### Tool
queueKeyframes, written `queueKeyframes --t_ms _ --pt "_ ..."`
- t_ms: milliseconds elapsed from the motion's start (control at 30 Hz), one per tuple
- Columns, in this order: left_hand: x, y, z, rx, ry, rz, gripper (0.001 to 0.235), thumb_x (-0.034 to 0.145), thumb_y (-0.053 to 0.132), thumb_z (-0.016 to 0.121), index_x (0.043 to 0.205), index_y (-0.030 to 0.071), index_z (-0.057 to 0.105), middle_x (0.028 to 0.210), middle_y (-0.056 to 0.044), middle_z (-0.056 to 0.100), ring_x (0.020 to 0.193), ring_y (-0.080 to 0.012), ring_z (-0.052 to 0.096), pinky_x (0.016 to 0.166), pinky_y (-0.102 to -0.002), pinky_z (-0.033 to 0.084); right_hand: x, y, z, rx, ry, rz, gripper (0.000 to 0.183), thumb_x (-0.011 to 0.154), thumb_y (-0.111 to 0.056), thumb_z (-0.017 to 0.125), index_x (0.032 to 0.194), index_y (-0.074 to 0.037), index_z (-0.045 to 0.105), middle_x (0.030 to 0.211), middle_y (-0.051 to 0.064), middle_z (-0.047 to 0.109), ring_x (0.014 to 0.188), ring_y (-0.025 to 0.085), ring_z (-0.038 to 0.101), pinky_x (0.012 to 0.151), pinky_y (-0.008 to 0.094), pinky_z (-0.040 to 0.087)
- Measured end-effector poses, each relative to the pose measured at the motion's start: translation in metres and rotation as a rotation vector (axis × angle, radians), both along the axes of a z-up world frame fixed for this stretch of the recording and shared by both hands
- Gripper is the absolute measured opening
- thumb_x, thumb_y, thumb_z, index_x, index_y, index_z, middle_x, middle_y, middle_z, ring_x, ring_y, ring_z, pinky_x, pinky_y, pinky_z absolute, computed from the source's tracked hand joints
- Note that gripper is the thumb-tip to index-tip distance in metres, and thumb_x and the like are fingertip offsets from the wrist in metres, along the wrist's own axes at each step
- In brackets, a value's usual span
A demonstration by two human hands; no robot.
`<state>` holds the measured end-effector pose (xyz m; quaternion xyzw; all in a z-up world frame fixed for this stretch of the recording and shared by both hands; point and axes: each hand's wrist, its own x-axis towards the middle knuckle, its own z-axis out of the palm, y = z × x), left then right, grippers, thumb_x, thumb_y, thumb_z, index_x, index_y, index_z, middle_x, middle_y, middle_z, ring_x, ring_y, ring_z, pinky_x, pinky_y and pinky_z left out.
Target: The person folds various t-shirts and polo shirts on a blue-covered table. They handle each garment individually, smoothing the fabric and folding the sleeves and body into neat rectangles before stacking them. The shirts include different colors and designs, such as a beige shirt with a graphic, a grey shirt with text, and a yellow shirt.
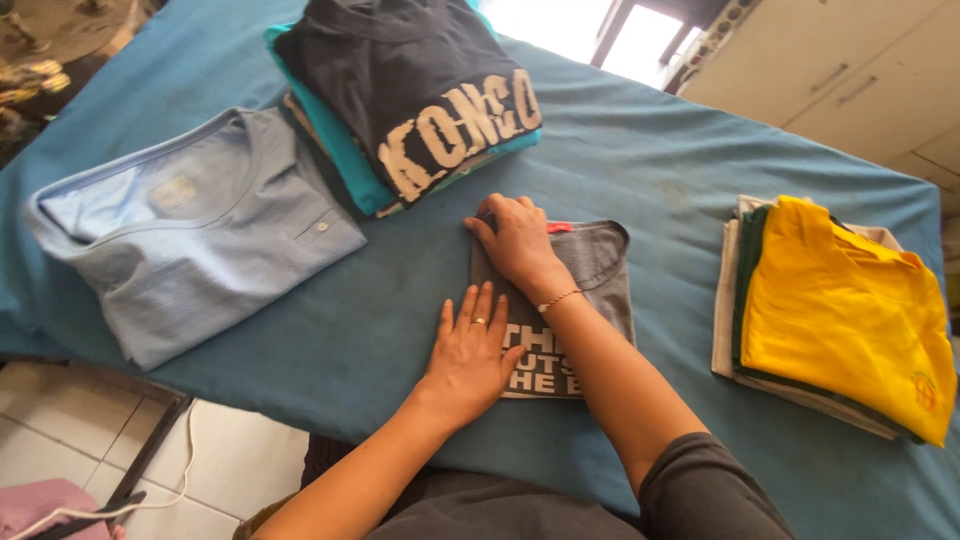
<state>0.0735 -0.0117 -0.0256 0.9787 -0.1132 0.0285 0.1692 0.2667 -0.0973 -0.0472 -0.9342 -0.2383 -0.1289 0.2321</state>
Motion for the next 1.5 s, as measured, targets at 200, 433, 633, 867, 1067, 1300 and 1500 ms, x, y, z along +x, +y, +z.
queueKeyframes --t_ms 200,433,633,867,1067,1300,1500 --pt "0.002 0.005 0.009 -0.012 0.025 -0.007 0.065 0.104 0.051 0.041 0.145 0.001 0.050 0.153 -0.027 0.044 0.148 -0.0423 0.035 0.116 -0.070 0.019 -0.006 -0.015 0.016 0.264 -0.131 -0.005 0.031 0.096 -0.052 0.070 0.108 -0.024 0.074 0.100 0.007 0.069 0.102 0.031 0.068 0.087 0.043 0.054" --pt "0.055 -0.012 -0.011 0.008 -0.148 -0.031 0.072 0.103 0.055 0.041 0.154 0.004 0.042 0.158 -0.032 0.037 0.147 -0.0494 0.033 0.111 -0.073 0.026 -0.021 -0.141 -0.002 0.188 -0.184 -0.291 0.027 0.100 -0.034 0.070 0.120 -0.019 0.076 0.104 0.010 0.070 0.101 0.031 0.065 0.091 0.044 0.050" --pt "0.082 -0.023 -0.017 0.063 -0.159 0.021 0.083 0.096 0.067 0.047 0.151 0.005 0.048 0.155 -0.031 0.042 0.145 -0.0543 0.034 0.107 -0.075 0.031 -0.029 -0.183 -0.033 0.070 -0.026 -0.484 0.031 0.097 -0.050 0.069 0.115 -0.026 0.077 0.091 0.000 0.071 0.098 0.026 0.065 0.087 0.045 0.051" --pt "0.076 -0.021 -0.010 0.064 -0.093 0.039 0.075 0.100 0.064 0.043 0.154 0.012 0.046 0.160 -0.026 0.038 0.145 -0.0587 0.029 0.108 -0.078 0.025 -0.030 -0.153 0.010 0.617 -0.102 -0.332 0.015 0.096 -0.022 0.076 0.110 -0.019 0.078 0.087 0.005 0.071 0.080 0.023 0.070 0.070 0.032 0.057" --pt "0.093 -0.037 0.013 0.107 -0.112 -0.012 0.061 0.103 0.056 0.040 0.154 0.023 0.048 0.161 -0.020 0.040 0.148 -0.0585 0.024 0.106 -0.084 0.016 -0.071 -0.175 0.018 0.379 0.000 -0.243 0.038 0.101 -0.024 0.065 0.134 -0.006 0.067 0.106 0.021 0.073 0.096 0.040 0.071 0.084 0.048 0.057" --pt "0.178 -0.100 -0.027 0.054 -0.382 -0.106 0.063 0.102 0.067 0.044 0.134 0.018 0.066 0.129 -0.018 0.069 0.139 -0.0463 0.048 0.105 -0.077 0.028 -0.155 -0.198 0.000 -0.014 -0.078 -0.306 0.047 0.095 -0.038 0.065 0.135 -0.013 0.067 0.099 0.010 0.068 0.089 0.033 0.066 0.077 0.045 0.052" --pt "0.201 -0.122 -0.048 0.026 -0.287 -0.031 0.019 0.098 0.039 0.060 0.102 0.021 0.063 0.107 -0.012 0.073 0.129 -0.0381 0.060 0.107 -0.071 0.035 -0.163 -0.198 -0.007 0.088 -0.107 -0.297 0.031 0.096 -0.030 0.063 0.125 -0.021 0.071 0.082 0.000 0.061 0.078 0.024 0.062 0.072 0.038 0.049"
